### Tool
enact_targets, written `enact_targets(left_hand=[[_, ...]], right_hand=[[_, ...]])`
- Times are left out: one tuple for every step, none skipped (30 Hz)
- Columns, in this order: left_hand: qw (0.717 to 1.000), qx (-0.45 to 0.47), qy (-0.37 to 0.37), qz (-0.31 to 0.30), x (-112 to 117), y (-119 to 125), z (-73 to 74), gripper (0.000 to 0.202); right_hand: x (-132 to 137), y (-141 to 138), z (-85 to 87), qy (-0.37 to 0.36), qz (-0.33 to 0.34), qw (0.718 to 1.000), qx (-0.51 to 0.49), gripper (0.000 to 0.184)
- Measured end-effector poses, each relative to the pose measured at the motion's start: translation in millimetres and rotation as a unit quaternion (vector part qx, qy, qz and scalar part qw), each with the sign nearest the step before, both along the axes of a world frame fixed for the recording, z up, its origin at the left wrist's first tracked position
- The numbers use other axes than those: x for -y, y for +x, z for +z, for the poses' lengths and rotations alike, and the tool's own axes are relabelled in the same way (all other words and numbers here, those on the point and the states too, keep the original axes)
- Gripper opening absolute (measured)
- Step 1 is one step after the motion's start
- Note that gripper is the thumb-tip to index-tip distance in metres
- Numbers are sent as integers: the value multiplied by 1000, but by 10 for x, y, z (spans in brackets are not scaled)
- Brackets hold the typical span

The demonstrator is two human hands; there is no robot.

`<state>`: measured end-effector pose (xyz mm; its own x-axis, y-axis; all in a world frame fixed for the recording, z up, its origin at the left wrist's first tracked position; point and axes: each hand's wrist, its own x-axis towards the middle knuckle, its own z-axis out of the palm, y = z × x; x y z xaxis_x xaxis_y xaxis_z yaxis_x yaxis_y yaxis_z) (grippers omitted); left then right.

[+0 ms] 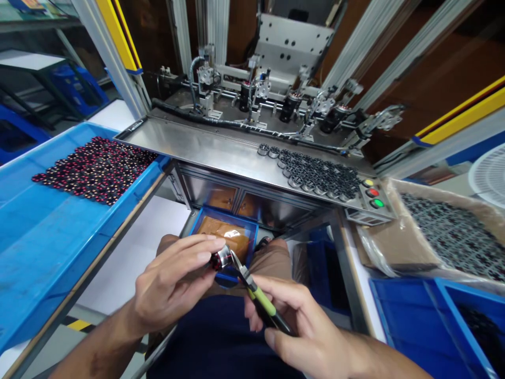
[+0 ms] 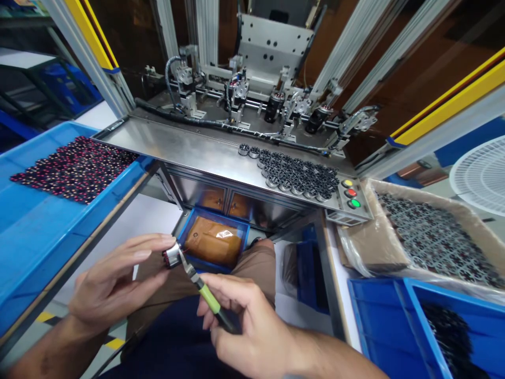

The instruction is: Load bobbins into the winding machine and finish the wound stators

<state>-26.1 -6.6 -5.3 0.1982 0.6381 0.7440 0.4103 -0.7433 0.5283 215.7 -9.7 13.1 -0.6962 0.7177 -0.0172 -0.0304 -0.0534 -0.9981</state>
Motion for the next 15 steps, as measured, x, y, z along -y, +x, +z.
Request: enact_targets(left_hand=[[1000,1,0,-1,3,-1,-2,77],[1000,2,-1,-1,6,-3,-4,77],[1000,3,-1,-1,8,-3,-4,77],[1000,3,-3,0,9,-3,-2,78],[1000,2,-4,1,8,-2,2,78],[1000,0,-5,1,7,-1,7,78],[1000,-3,-5,1,3,0,12,78],[1000,-5,-2,0,-1,1,16,78],[1000,-7,2,0,-5,1,15,79],[1000,-6,6,1,-9,0,9,79],[1000,-3,10,4,-11,-1,-3,80],[1000,2,10,9,-11,-3,-23,81],[1000,8,7,15,-9,-3,-47,81],[1000,17,-3,21,-5,-3,-75,81],[999,35,-15,24,1,-2,-103,79]], right_hand=[[-3,-6,4,-2,0,1000,3,64],[-8,-13,11,-4,0,1000,6,61],[-15,-22,22,-6,1,1000,11,57],[-23,-31,35,-5,3,1000,18,52],[-32,-39,49,1,4,1000,29,45],[-40,-44,64,13,4,999,41,39],[-46,-46,75,27,2,998,55,33],[-48,-41,82,38,-4,997,68,30],[-47,-31,83,42,-15,996,76,30],[-42,-14,75,36,-31,996,77,33],[-34,7,61,26,-49,996,72,39],[-24,31,41,16,-63,996,61,44],[-14,56,17,8,-73,996,48,48],[-5,79,-7,6,-79,996,34,52],[1,99,-29,6,-83,996,21,53]])
